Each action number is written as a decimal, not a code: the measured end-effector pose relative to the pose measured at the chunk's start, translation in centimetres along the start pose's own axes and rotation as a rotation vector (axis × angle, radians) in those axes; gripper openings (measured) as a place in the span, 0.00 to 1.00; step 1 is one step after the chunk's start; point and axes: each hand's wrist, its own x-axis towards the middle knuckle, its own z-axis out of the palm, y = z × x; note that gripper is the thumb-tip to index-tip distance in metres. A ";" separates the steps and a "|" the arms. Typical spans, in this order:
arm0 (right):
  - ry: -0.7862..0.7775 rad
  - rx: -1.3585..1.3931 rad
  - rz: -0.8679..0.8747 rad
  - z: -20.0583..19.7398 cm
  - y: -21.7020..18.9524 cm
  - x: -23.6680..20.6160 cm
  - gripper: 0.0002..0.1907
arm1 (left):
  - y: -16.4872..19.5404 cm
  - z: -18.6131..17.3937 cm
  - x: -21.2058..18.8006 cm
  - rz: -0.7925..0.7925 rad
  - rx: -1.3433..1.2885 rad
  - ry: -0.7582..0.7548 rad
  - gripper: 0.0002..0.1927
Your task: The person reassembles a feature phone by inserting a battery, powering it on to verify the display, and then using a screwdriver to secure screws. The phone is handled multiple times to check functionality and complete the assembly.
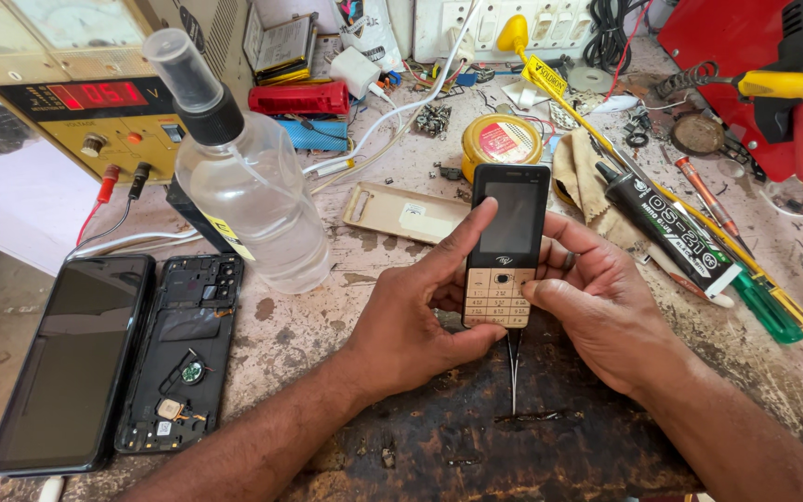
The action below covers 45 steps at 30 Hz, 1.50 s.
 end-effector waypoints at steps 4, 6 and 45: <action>0.013 0.001 0.004 -0.3 0.3 0.1 0.35 | 0.0 -0.1 0.1 0.008 -0.002 -0.008 0.56; 0.019 -0.001 0.007 -0.5 0.3 0.1 0.35 | 0.0 -0.1 0.1 -0.003 -0.008 -0.007 0.56; 0.002 -0.026 -0.035 -0.7 0.6 0.2 0.36 | -0.1 -0.1 0.0 -0.009 -0.013 -0.002 0.56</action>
